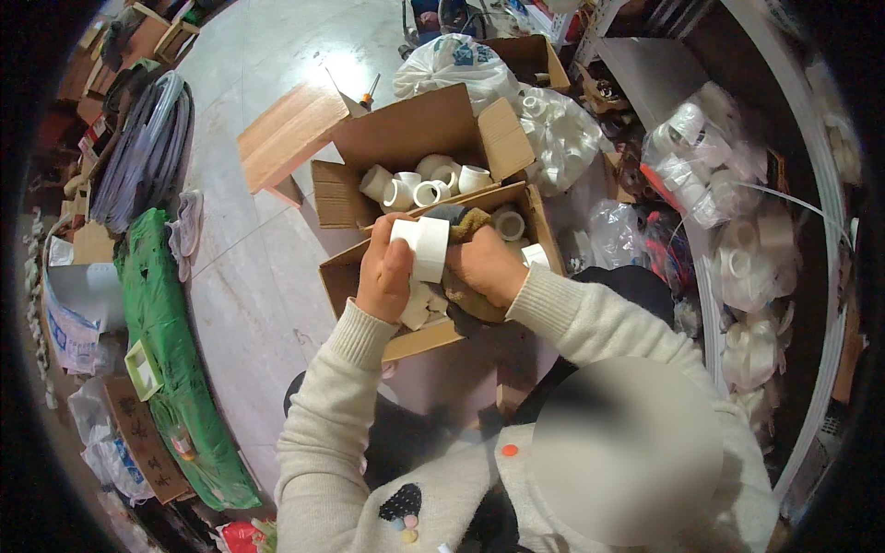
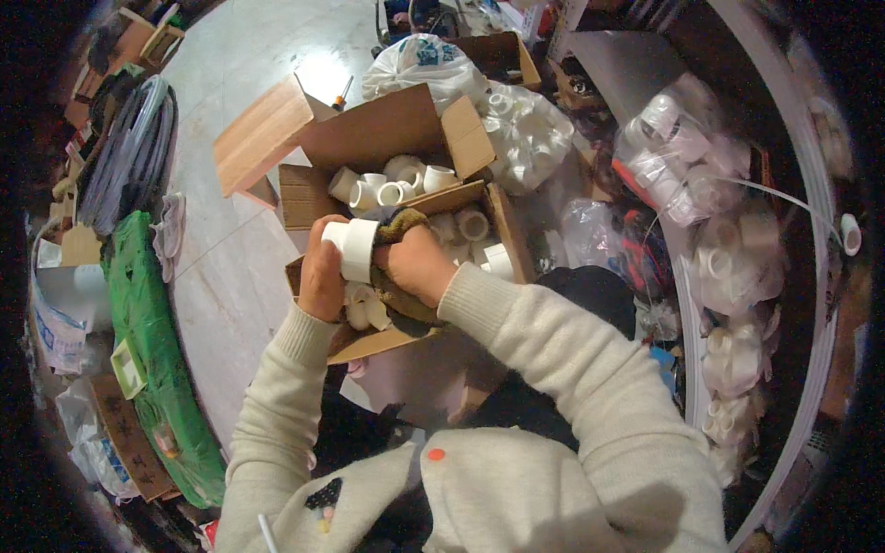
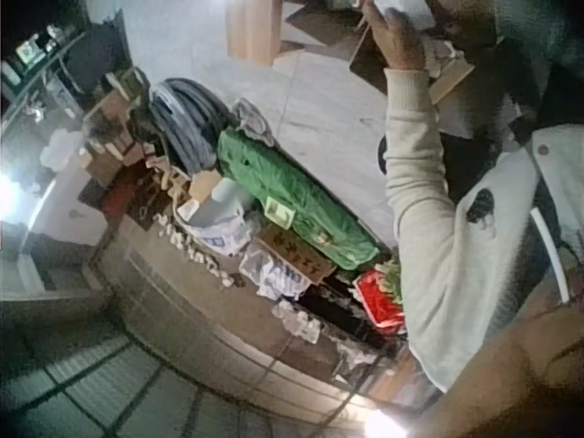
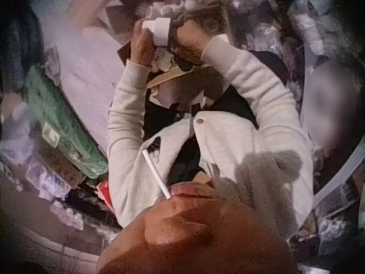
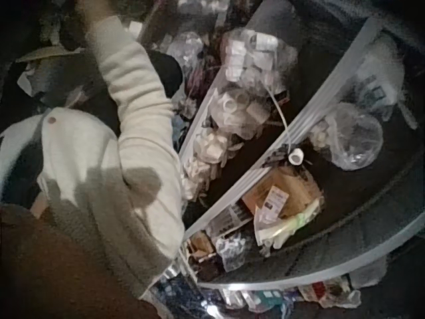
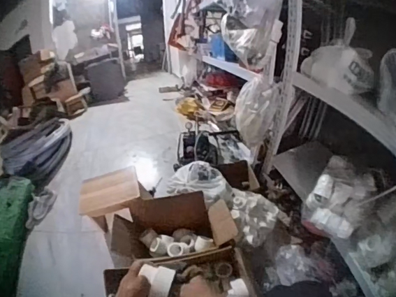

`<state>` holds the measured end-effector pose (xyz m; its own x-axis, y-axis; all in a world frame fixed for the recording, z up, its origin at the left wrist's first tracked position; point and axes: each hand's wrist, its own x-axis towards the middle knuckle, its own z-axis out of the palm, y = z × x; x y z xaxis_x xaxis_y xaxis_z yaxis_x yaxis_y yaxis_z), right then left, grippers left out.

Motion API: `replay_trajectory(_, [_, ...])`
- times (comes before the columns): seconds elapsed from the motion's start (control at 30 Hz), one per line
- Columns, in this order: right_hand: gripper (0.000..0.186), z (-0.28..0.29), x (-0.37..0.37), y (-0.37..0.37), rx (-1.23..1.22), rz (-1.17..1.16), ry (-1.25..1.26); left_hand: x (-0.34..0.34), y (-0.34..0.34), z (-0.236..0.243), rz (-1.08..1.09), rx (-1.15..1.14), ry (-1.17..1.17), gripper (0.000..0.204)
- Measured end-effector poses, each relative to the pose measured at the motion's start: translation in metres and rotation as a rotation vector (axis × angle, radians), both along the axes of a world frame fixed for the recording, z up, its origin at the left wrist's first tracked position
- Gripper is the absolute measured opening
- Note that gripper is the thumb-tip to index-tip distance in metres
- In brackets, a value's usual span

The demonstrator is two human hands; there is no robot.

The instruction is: The person wipes white ceramic pipe fittings with a cloth, handling them one at a time from a cardboard box. The person repeatedly picks up each fitting, rubs it with the cloth, and places it back into the box.

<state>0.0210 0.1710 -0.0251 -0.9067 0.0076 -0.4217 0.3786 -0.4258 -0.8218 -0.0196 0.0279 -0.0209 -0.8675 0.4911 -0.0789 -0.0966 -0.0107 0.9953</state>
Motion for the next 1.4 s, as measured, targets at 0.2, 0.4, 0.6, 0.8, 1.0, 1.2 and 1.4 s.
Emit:
replay_trajectory(0.2, [0.022, -0.015, -0.029, 0.053, 0.051, -0.264, 0.173, -0.024, 0.01, 0.008, 0.259, -0.233, -0.38, 0.054])
replay_trajectory(0.4, [0.025, 0.008, -0.023, 0.12, -0.203, -0.321, 0.24, -0.097, -0.035, -0.11, 0.382, -0.65, -0.123, 0.053])
replay_trajectory(0.6, [0.032, -0.012, -0.016, 0.151, -0.499, -0.292, 0.428, -0.118, -0.032, -0.173, 0.235, -1.041, 0.12, 0.062])
replay_trajectory(0.8, [0.039, -0.018, -0.011, 0.171, -0.62, -0.271, 0.489, -0.08, 0.0, -0.154, 0.159, -0.872, 0.481, 0.034])
replay_trajectory(1.0, [0.046, -0.026, -0.01, 0.177, -0.699, -0.24, 0.513, -0.009, 0.047, -0.178, -0.273, -0.957, -0.046, 0.034])
replay_trajectory(1.2, [0.054, -0.035, 0.0, 0.177, -0.729, -0.224, 0.524, -0.01, 0.105, -0.227, -0.141, -1.261, -0.275, 0.045])
replay_trajectory(1.4, [0.054, 0.009, -0.003, 0.15, -0.406, -0.287, 0.389, -0.014, 0.107, -0.226, -0.021, -1.293, -0.252, 0.041])
